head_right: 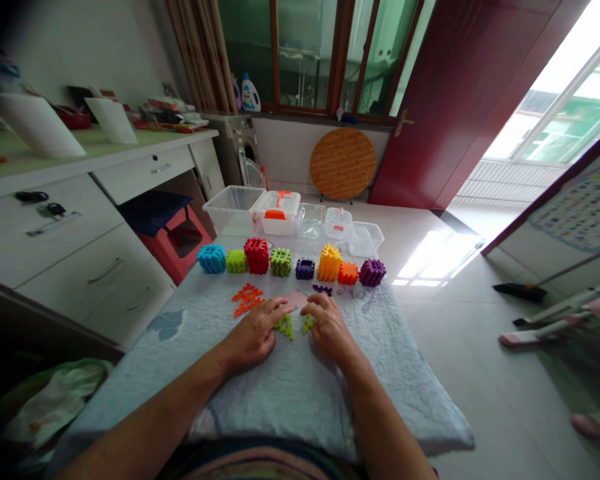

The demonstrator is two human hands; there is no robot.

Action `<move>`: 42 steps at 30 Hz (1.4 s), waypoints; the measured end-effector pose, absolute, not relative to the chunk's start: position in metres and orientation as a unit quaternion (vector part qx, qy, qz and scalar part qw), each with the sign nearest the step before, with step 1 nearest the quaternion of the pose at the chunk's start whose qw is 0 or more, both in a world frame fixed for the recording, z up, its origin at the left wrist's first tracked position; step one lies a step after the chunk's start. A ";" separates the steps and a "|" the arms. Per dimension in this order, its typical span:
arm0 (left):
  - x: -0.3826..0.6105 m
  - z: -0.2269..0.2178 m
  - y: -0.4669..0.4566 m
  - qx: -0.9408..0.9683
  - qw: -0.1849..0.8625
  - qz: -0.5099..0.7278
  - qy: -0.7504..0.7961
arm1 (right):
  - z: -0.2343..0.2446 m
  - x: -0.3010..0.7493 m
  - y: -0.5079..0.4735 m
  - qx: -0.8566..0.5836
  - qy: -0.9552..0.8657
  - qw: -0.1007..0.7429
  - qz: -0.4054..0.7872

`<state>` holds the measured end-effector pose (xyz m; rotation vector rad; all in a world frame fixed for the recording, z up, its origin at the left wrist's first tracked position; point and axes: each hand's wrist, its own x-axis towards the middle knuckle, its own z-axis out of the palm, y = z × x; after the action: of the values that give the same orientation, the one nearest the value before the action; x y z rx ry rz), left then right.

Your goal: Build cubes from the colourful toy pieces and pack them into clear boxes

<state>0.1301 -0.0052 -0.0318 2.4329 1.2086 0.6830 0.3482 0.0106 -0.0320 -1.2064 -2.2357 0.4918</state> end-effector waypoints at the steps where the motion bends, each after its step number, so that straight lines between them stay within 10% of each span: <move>1: 0.128 -0.032 -0.004 0.849 0.178 0.258 0.425 | -0.031 0.348 0.010 -0.455 -0.824 0.287 0.178; 26: 0.126 -0.033 0.002 0.809 0.169 0.226 0.515 | -0.032 0.338 0.004 -0.553 -0.801 0.186 0.135; 42: 0.133 -0.042 0.010 0.813 0.186 0.261 0.485 | -0.037 0.328 0.007 -0.430 -0.825 0.324 0.171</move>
<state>0.1334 0.0098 -0.0418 2.2902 1.3666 0.7352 0.3283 0.0070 -0.0373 -1.1289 -2.1654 0.4477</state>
